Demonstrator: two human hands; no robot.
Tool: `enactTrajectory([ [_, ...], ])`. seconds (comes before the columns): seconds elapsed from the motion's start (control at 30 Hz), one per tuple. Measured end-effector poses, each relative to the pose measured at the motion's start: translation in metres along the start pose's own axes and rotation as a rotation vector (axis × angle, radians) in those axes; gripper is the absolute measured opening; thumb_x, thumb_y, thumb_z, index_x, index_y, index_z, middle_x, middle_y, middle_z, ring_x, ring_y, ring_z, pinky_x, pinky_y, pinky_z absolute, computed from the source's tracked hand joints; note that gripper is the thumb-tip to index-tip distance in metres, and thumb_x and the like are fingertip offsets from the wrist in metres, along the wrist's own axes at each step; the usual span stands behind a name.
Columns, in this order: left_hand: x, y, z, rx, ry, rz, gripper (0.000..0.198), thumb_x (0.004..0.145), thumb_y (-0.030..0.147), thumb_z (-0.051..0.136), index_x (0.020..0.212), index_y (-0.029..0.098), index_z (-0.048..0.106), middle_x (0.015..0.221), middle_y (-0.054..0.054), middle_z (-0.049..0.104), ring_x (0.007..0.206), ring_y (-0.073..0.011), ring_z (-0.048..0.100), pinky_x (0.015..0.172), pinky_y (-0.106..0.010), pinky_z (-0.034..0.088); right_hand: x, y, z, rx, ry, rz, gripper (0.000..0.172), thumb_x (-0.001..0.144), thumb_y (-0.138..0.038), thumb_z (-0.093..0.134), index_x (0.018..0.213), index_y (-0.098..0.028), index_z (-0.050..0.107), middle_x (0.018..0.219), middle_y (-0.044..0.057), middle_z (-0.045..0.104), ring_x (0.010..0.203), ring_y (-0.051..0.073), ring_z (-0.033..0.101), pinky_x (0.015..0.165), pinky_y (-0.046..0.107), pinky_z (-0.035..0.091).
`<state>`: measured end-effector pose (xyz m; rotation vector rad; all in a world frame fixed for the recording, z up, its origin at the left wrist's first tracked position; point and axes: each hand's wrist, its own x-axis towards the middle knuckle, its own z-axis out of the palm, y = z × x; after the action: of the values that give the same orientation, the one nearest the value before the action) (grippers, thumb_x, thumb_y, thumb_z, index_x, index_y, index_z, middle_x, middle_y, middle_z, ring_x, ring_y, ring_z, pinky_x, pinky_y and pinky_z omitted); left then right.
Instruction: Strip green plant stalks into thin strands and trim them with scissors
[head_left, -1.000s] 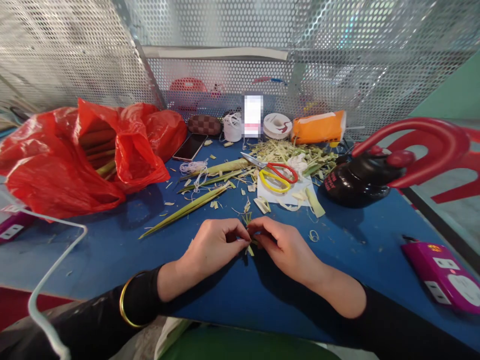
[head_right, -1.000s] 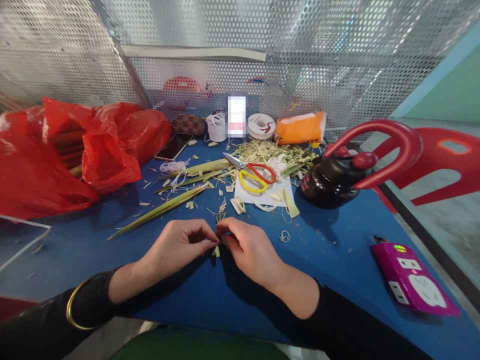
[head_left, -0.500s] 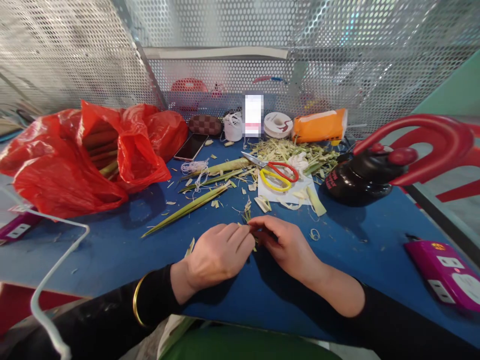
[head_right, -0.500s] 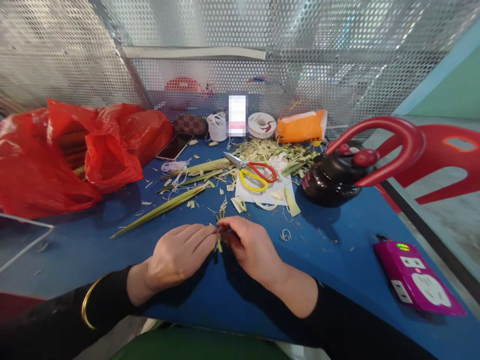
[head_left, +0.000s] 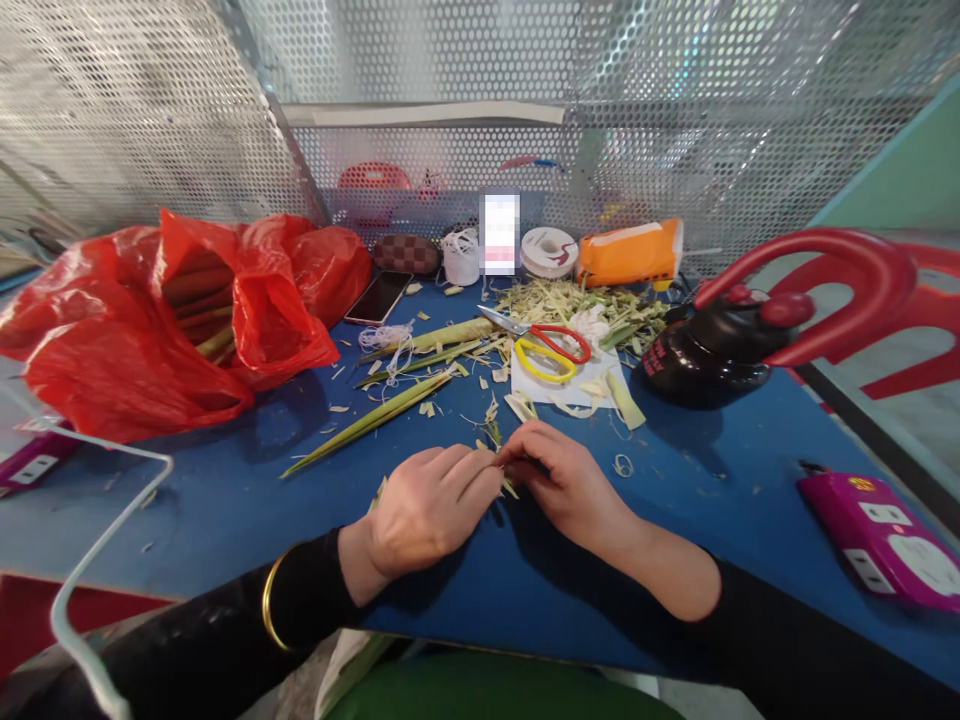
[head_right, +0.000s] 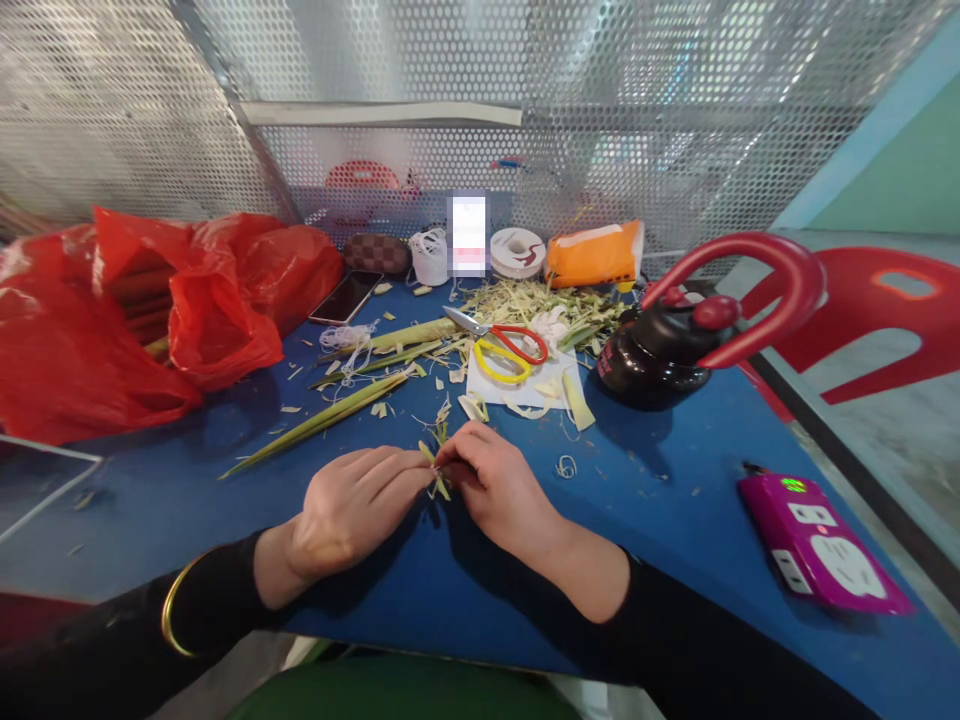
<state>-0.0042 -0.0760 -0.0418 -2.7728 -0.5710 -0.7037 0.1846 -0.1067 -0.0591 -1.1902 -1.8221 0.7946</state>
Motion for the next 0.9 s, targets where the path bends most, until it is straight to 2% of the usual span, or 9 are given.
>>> enactTrajectory([
  [0.2, -0.002, -0.002, -0.002, -0.105, 0.017, -0.088, 0.019, 0.09, 0.014, 0.045, 0.084, 0.017, 0.062, 0.084, -0.003, 0.069, 0.069, -0.0115, 0.06, 0.061, -0.022, 0.046, 0.0, -0.004, -0.01, -0.037, -0.021, 0.06, 0.023, 0.079, 0.0, 0.045, 0.076, -0.021, 0.057, 0.08, 0.001, 0.056, 0.071, 0.014, 0.057, 0.065, 0.027, 0.047],
  [0.37, -0.01, -0.009, -0.005, -0.298, -0.067, -0.179, 0.02, 0.089, 0.012, 0.045, 0.075, 0.017, 0.059, 0.077, -0.003, 0.065, 0.072, -0.0121, 0.059, 0.063, -0.022, 0.046, 0.002, 0.0, -0.02, -0.065, 0.019, 0.264, 0.019, 0.078, -0.003, 0.049, 0.072, -0.02, 0.056, 0.067, -0.002, 0.059, 0.059, 0.013, 0.059, 0.063, 0.029, 0.046],
  [0.47, -0.017, -0.012, -0.004, -0.39, -0.144, -0.262, 0.018, 0.087, 0.011, 0.047, 0.073, 0.017, 0.058, 0.075, -0.003, 0.063, 0.074, -0.0138, 0.059, 0.066, -0.024, 0.046, 0.003, -0.002, -0.019, 0.208, -0.06, 0.412, 0.012, 0.081, -0.012, 0.053, 0.073, -0.019, 0.057, 0.065, -0.001, 0.063, 0.063, 0.014, 0.062, 0.067, 0.031, 0.048],
  [0.57, -0.017, -0.013, -0.003, -0.48, -0.185, -0.333, 0.015, 0.084, 0.01, 0.05, 0.072, 0.017, 0.058, 0.077, -0.003, 0.063, 0.077, -0.0147, 0.059, 0.069, -0.025, 0.045, 0.003, -0.007, -0.012, 0.553, -0.119, 0.429, 0.011, 0.083, -0.02, 0.056, 0.072, -0.018, 0.056, 0.085, 0.004, 0.067, 0.068, 0.013, 0.064, 0.072, 0.031, 0.049],
  [0.63, -0.014, -0.012, -0.002, -0.578, -0.185, -0.422, 0.014, 0.08, 0.008, 0.054, 0.07, 0.017, 0.057, 0.078, -0.002, 0.064, 0.077, -0.0143, 0.059, 0.07, -0.026, 0.045, 0.002, -0.009, -0.006, 0.725, -0.137, 0.428, 0.012, 0.085, -0.024, 0.057, 0.076, -0.018, 0.054, 0.092, 0.005, 0.068, 0.067, 0.012, 0.064, 0.07, 0.031, 0.049],
  [0.7, -0.01, -0.011, -0.002, -0.728, -0.157, -0.551, 0.014, 0.078, 0.008, 0.057, 0.066, 0.017, 0.057, 0.078, -0.002, 0.064, 0.076, -0.0132, 0.059, 0.071, -0.025, 0.045, 0.002, -0.01, -0.001, 0.824, -0.151, 0.449, 0.013, 0.087, -0.028, 0.056, 0.079, -0.019, 0.051, 0.087, 0.004, 0.069, 0.062, 0.012, 0.064, 0.064, 0.029, 0.048],
  [0.8, -0.002, -0.01, -0.001, -1.011, -0.092, -0.776, 0.015, 0.076, 0.016, 0.063, 0.063, 0.016, 0.056, 0.076, -0.002, 0.064, 0.072, -0.0122, 0.06, 0.067, -0.024, 0.046, 0.004, -0.01, 0.002, 0.795, -0.14, 0.461, 0.016, 0.087, -0.03, 0.058, 0.078, -0.018, 0.05, 0.072, -0.001, 0.064, 0.056, 0.01, 0.059, 0.058, 0.026, 0.045],
  [0.9, 0.003, -0.008, 0.004, -1.315, -0.118, -0.976, 0.019, 0.075, 0.027, 0.066, 0.067, 0.015, 0.055, 0.07, -0.001, 0.064, 0.056, -0.0097, 0.056, 0.052, -0.022, 0.044, 0.005, -0.01, 0.004, 0.698, -0.136, 0.443, 0.019, 0.086, -0.032, 0.059, 0.076, -0.019, 0.05, 0.065, -0.004, 0.059, 0.054, 0.009, 0.054, 0.058, 0.026, 0.044],
])
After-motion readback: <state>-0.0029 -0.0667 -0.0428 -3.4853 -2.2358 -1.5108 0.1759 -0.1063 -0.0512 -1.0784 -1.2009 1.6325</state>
